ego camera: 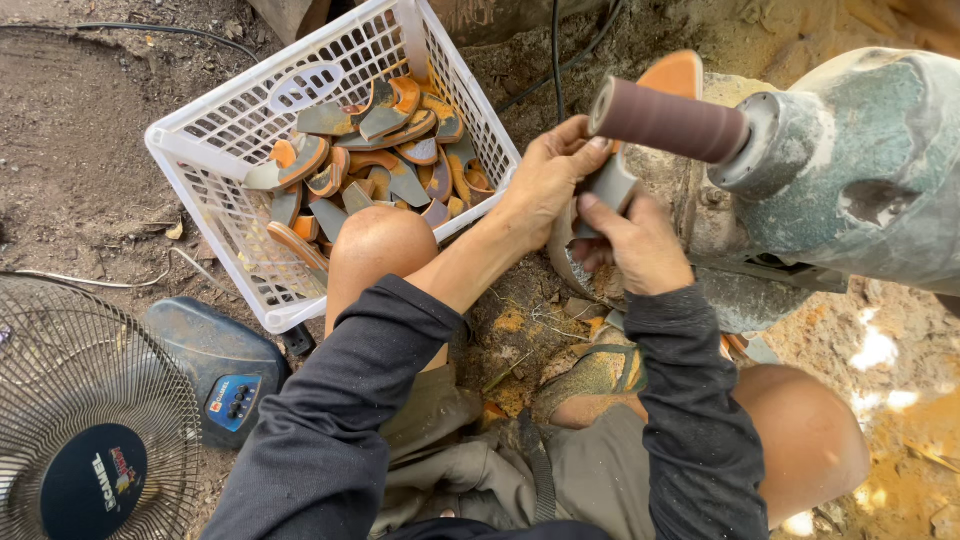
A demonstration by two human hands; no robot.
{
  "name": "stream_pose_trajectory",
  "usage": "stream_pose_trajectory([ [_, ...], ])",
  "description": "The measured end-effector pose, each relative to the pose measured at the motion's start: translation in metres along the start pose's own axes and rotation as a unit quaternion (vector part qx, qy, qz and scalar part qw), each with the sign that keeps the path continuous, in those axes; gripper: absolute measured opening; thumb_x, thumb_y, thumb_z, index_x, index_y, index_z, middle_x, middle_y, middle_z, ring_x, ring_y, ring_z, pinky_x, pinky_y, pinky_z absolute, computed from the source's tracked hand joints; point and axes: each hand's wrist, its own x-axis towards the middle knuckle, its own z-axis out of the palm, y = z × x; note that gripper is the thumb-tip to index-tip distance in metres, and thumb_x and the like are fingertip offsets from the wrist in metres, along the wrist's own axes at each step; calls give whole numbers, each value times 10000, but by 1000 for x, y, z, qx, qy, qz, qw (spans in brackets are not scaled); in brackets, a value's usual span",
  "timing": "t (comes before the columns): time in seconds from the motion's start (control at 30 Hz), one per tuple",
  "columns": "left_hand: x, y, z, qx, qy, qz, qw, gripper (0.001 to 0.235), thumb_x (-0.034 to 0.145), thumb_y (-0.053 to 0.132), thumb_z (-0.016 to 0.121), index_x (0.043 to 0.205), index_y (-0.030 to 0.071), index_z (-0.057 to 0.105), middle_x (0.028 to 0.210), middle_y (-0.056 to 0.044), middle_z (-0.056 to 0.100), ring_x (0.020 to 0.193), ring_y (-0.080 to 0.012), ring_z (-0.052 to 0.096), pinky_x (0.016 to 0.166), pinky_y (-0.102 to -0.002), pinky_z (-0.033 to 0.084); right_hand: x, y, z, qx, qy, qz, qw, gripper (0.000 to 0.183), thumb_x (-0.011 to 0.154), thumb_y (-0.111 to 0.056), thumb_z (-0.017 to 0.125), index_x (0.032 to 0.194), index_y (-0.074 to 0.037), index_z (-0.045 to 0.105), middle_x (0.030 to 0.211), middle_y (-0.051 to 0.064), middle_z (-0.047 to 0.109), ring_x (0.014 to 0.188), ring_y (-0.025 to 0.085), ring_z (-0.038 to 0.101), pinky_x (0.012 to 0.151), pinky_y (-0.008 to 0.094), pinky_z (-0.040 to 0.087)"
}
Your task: The person sits on the ground and uses a rotating sanding drum to smooth the edges of orange and grey sandal soles. They pick each sole from a white basket, press it against the spinning drum, rotate it to sand different edges, and return it to the basket.
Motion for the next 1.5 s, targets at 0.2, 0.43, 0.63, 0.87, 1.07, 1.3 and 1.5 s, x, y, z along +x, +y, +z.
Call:
stream_pose_trajectory([
  [0.2,-29,41,-7,522,-54,69,848,335,967,266,667,1213,44,715,965,-116,785,828,-182,730,781,-361,573,-22,19,-37,133,62,-90,985,468,947,-358,666,1300,-91,513,989,83,704,766,180,696,668,278,599],
  [0.43,-47,80,-10,376,-55,-5,925,300,1023,218,615,1223,1,668,997,-87,765,882,-185,714,781,-341,593,-38,47,-51,263,77,-94,957,366,1020,-162,675,1278,20,491,1067,187,701,928,277,725,797,358,626],
  [0.63,-38,67,-19,133,-43,12,990,216,965,-8,629,1181,-19,619,1067,-102,713,923,-196,728,826,-337,664,-51,29,-39,303,25,-93,948,366,943,-119,656,1244,-20,473,1118,176,672,1033,303,720,883,404,626],
  [0.87,-4,28,-4,87,-12,32,996,276,995,5,606,1264,61,635,1091,-97,729,969,-176,695,899,-350,585,-36,33,-4,201,-60,-159,965,281,967,-166,697,1119,6,537,945,88,616,864,208,650,798,325,582],
  [1.07,6,12,14,40,-51,-25,998,241,1001,38,605,1228,107,647,1061,-44,750,960,-161,715,917,-384,598,-17,27,13,212,41,-132,967,222,975,-185,703,858,-18,614,606,25,540,487,141,523,503,302,483],
  [1.3,29,3,10,27,-51,16,998,244,996,8,595,1216,77,674,1023,-31,729,896,-134,677,900,-367,596,-2,2,26,211,97,-113,966,151,944,-131,661,844,-25,624,540,9,498,388,110,431,375,284,361],
  [1.5,41,2,7,22,-47,23,998,290,981,102,690,1269,74,664,1003,-25,705,887,-122,640,806,-338,564,3,-10,26,208,99,-116,966,143,947,-119,643,843,-23,625,541,6,491,387,108,420,379,283,358],
])
